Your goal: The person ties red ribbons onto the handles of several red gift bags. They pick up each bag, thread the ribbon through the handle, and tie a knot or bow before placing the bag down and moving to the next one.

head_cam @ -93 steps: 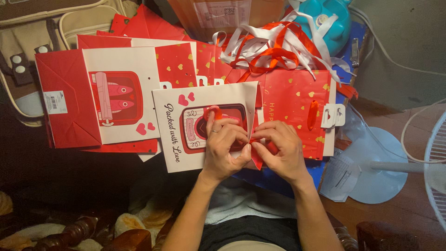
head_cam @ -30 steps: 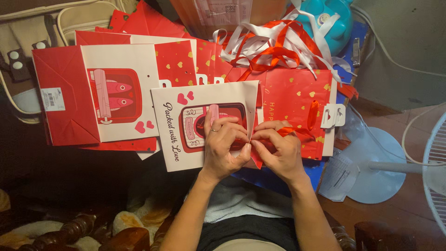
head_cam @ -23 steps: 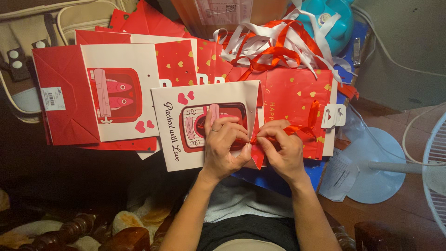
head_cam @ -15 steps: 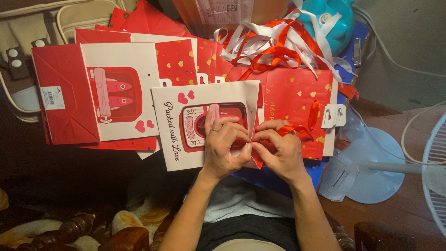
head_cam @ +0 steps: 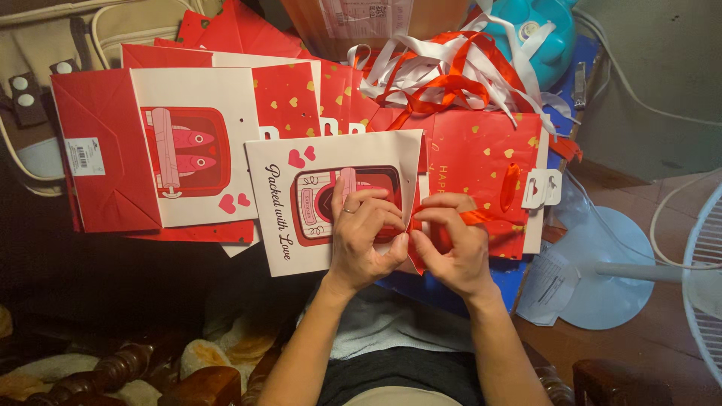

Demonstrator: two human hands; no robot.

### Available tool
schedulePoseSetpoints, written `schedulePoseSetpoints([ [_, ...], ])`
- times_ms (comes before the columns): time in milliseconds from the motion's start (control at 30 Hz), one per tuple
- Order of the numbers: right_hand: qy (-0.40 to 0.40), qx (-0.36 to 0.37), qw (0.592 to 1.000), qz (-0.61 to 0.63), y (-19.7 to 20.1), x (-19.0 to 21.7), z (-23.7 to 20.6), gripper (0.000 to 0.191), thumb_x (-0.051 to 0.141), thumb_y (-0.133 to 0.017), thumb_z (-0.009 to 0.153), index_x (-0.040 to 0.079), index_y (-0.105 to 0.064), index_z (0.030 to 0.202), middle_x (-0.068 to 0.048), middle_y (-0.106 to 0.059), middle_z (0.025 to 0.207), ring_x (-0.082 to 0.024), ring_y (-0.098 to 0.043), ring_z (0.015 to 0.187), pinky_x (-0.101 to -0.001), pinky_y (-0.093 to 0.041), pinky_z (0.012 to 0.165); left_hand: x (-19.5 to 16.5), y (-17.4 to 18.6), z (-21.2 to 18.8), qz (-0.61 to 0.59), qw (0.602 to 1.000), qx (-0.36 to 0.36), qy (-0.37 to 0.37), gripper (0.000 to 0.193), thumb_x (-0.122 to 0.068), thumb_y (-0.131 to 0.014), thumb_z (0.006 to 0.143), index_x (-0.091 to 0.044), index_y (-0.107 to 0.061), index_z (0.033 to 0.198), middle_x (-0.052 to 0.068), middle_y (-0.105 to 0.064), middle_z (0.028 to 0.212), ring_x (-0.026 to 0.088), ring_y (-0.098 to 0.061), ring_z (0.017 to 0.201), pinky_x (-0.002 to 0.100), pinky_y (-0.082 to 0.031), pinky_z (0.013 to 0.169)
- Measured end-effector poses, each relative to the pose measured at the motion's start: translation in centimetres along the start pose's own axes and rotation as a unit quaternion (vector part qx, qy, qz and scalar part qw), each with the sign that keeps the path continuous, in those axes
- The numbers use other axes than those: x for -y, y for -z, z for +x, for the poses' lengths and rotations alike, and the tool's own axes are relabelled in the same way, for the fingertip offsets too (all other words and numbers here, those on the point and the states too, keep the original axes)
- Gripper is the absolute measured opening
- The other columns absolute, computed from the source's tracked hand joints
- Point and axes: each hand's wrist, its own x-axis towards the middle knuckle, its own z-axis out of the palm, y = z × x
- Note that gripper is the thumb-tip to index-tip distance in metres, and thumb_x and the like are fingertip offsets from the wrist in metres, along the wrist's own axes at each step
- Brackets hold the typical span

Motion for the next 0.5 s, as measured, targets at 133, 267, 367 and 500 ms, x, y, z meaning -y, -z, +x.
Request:
schedulePoseSetpoints([
  [133,0.005,0.012,0.999,-0.034,0.0,0.8,0.5,0.029,0.007,-0.081,0.075,0.006,-0.067,0.101,-0.012,-0.067,0.114,-0.029,-0.063,0.105,-0.0389,-0.05,0.09,0.1,-0.1,-0.1,-0.001,1.0,0.001,0.004,0.016,-0.025,-0.074,0.079,-0.014,-0.066,0.085,-0.001,-0.07,0.093,0.026,-0.062,0.118,0.059,-0.017,0.129],
  [267,0.013,0.016,0.999,-0.03,0.1,0.5,0.3,0.03,0.007,-0.081,0.075,0.005,-0.067,0.101,-0.013,-0.066,0.113,-0.029,-0.061,0.106,-0.0398,-0.05,0.09,0.2,-0.1,-0.1,0.002,1.0,-0.002,0.0,0.016,-0.025,-0.074,0.079,-0.013,-0.065,0.085,-0.001,-0.07,0.093,0.025,-0.062,0.117,0.059,-0.017,0.13],
  [367,0.011,0.023,0.999,-0.034,-0.1,-0.4,-0.3,0.024,0.005,-0.081,0.075,0.007,-0.067,0.095,-0.01,-0.068,0.111,-0.027,-0.062,0.103,-0.0375,-0.05,0.088,0.2,-0.1,0.0,0.001,1.0,-0.003,0.0,0.016,-0.025,-0.075,0.079,-0.013,-0.065,0.085,-0.001,-0.07,0.093,0.025,-0.062,0.117,0.059,-0.017,0.13],
  [500,-0.053,-0.018,0.996,0.066,-0.8,-1.2,-1.1,0.014,0.0,-0.076,0.09,0.005,-0.066,0.098,-0.006,-0.07,0.105,-0.018,-0.067,0.098,-0.0313,-0.054,0.086,0.1,-0.1,0.0,0.006,1.0,-0.007,-0.001,0.014,-0.023,-0.075,0.079,-0.014,-0.065,0.083,-0.002,-0.07,0.092,0.024,-0.063,0.116,0.058,-0.018,0.13],
])
